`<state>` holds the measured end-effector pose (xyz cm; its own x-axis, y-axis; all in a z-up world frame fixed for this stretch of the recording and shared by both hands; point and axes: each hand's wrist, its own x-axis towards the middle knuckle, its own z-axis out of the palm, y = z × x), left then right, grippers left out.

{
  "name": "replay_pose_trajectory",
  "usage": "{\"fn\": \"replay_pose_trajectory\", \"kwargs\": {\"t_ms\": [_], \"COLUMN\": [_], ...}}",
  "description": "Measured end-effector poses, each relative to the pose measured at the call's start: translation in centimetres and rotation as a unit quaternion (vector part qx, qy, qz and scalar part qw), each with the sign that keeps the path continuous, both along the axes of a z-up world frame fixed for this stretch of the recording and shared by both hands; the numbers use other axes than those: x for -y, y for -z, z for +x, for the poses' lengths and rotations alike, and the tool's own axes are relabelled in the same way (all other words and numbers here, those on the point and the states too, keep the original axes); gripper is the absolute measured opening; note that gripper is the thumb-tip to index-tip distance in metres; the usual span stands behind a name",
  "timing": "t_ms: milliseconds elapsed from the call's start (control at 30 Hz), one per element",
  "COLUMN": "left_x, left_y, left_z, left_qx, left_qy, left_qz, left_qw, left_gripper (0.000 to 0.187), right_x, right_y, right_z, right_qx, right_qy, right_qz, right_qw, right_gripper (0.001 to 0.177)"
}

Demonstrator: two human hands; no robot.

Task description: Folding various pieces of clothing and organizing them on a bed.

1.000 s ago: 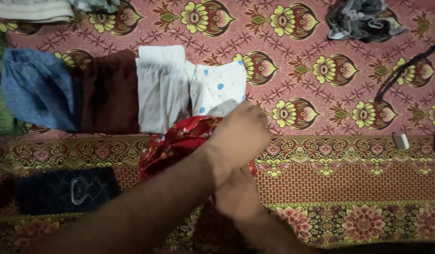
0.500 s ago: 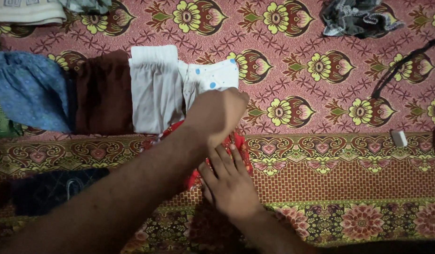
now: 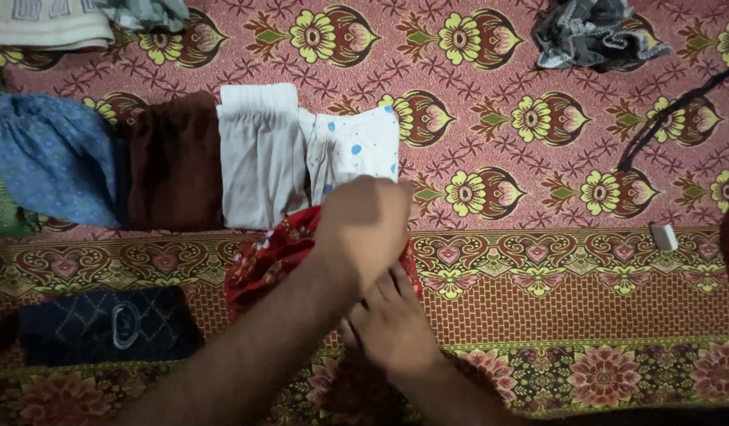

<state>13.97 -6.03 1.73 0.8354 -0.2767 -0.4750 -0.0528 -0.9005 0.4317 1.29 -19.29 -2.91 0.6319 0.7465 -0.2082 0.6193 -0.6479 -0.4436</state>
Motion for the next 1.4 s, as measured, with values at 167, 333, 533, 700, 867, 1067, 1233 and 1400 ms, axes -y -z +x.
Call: {"fn": "replay_pose_trajectory", "kwargs": {"t_ms": [167,333,533,700,867,1067,1233,1400], "left_x": [-0.4,0.0,-0.5,-4.2,-7.1,-8.8,-11.3,-13.4], "left_y": [0.0,-2.8,-2.0,-1.9,-0.3,-1.3,-1.3,-2.3], "left_z": [2.7,2.6,-3.3,-7.5,-10.1,-7.2,-4.9,-4.7], "left_qx": [-0.094,-0.064,0.178,0.231,0.193,-0.089,-0.067,-0.105], "left_qy": [-0.181,-0.098,0.062,0.005,0.029,-0.171,-0.207,-0.253], "left_qz": [-0.084,-0.152,-0.153,-0.126,-0.054,-0.033,-0.049,-0.049], "left_qw": [0.976,0.981,0.97,0.965,0.979,0.981,0.975,0.961], "left_gripper": [0.031,0.031,0.036,0.035,0.048,0.022,0.036,0.042], "right_x": [0.8,1.9,3.0,2.4,2.4,1.9,-0.1,-0.9], "right_y": [-0.5,0.3,0.4,-2.9,-3.1,-0.9,-2.5,-3.7], "right_z": [-0.6,-1.4,-1.6,1.3,2.3,3.5,6.8,8.1], "right_qx": [0.048,0.068,0.025,0.001,-0.024,-0.017,-0.014,-0.058], "right_qy": [0.006,0.007,0.003,0.032,0.067,0.191,0.258,0.284], "right_qz": [0.021,0.048,0.049,0.089,0.114,0.11,0.111,0.117], "right_qw": [0.999,0.997,0.998,0.996,0.991,0.975,0.96,0.95], "right_gripper": [0.038,0.036,0.023,0.038,0.047,0.043,0.047,0.06]}}
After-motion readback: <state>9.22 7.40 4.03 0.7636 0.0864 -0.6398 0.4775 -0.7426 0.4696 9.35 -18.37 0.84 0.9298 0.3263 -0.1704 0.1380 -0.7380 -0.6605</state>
